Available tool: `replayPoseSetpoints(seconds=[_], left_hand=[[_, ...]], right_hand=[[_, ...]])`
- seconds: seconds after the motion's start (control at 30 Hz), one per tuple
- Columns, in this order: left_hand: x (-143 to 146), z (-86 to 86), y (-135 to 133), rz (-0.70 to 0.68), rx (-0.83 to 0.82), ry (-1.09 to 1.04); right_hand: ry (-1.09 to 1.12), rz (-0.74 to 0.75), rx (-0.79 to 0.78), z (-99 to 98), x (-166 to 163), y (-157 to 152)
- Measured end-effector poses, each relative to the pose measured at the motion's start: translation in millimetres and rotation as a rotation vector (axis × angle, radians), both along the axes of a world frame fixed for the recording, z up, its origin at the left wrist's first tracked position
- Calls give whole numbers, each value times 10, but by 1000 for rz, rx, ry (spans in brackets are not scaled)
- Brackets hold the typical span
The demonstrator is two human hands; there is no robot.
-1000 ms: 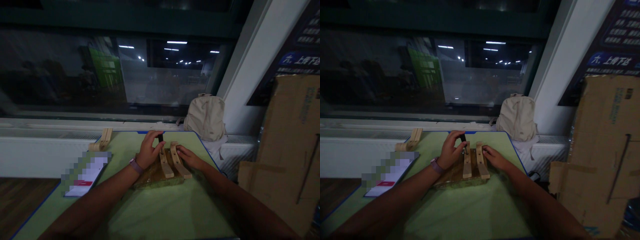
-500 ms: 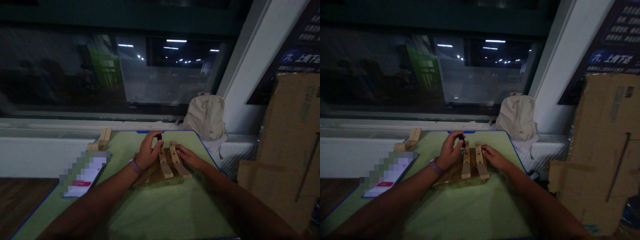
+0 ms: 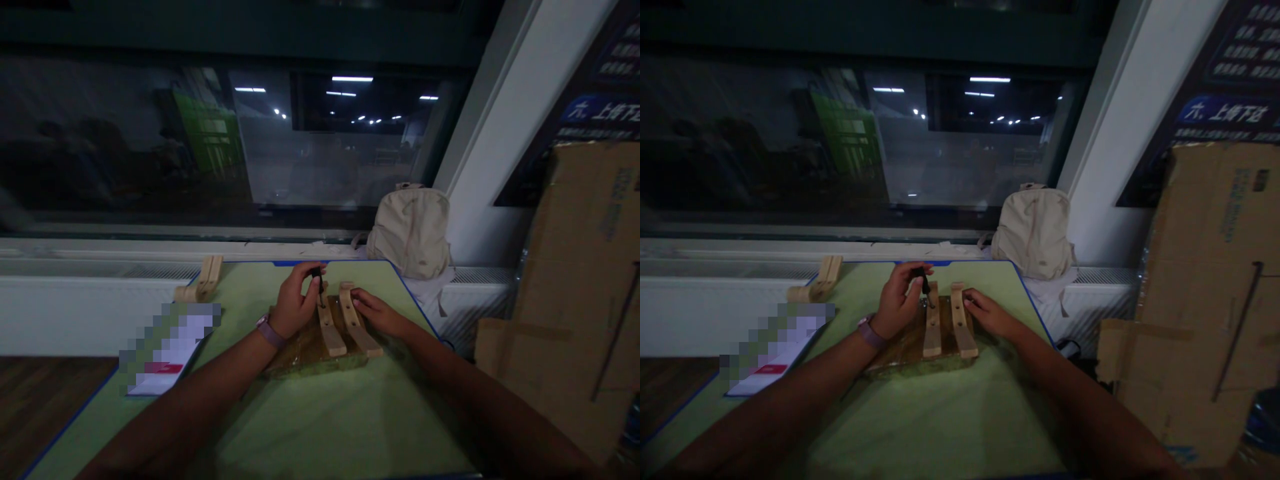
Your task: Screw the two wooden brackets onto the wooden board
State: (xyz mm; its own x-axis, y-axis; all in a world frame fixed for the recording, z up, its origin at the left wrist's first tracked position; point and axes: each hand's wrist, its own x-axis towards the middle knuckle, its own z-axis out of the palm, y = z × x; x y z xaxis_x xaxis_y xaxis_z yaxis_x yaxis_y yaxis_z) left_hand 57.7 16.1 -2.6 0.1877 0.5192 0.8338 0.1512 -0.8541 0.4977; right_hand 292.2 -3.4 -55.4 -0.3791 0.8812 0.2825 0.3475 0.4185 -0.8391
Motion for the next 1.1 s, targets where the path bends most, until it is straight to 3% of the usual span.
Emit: replayPoseSetpoints(seconds=[0.17, 0.27, 0.47, 0.6, 0.8, 1.1], left_hand=[[-26, 49, 32, 159, 223, 11], [-29, 47, 26, 185, 181, 8], [-20, 43, -38, 62, 19, 54], [-30, 66, -36, 37, 73, 80], [-36, 110, -46, 230, 231, 107], [-26, 68, -64, 127, 46, 129]], right_hand=[[1, 17, -2, 9, -1, 3], [7, 14, 7, -12, 0, 16], [23, -1, 17, -49, 1, 25], [19, 3, -1, -16, 0, 1], [12, -8, -8, 16, -12, -12], [31, -4, 0, -11, -20, 6]])
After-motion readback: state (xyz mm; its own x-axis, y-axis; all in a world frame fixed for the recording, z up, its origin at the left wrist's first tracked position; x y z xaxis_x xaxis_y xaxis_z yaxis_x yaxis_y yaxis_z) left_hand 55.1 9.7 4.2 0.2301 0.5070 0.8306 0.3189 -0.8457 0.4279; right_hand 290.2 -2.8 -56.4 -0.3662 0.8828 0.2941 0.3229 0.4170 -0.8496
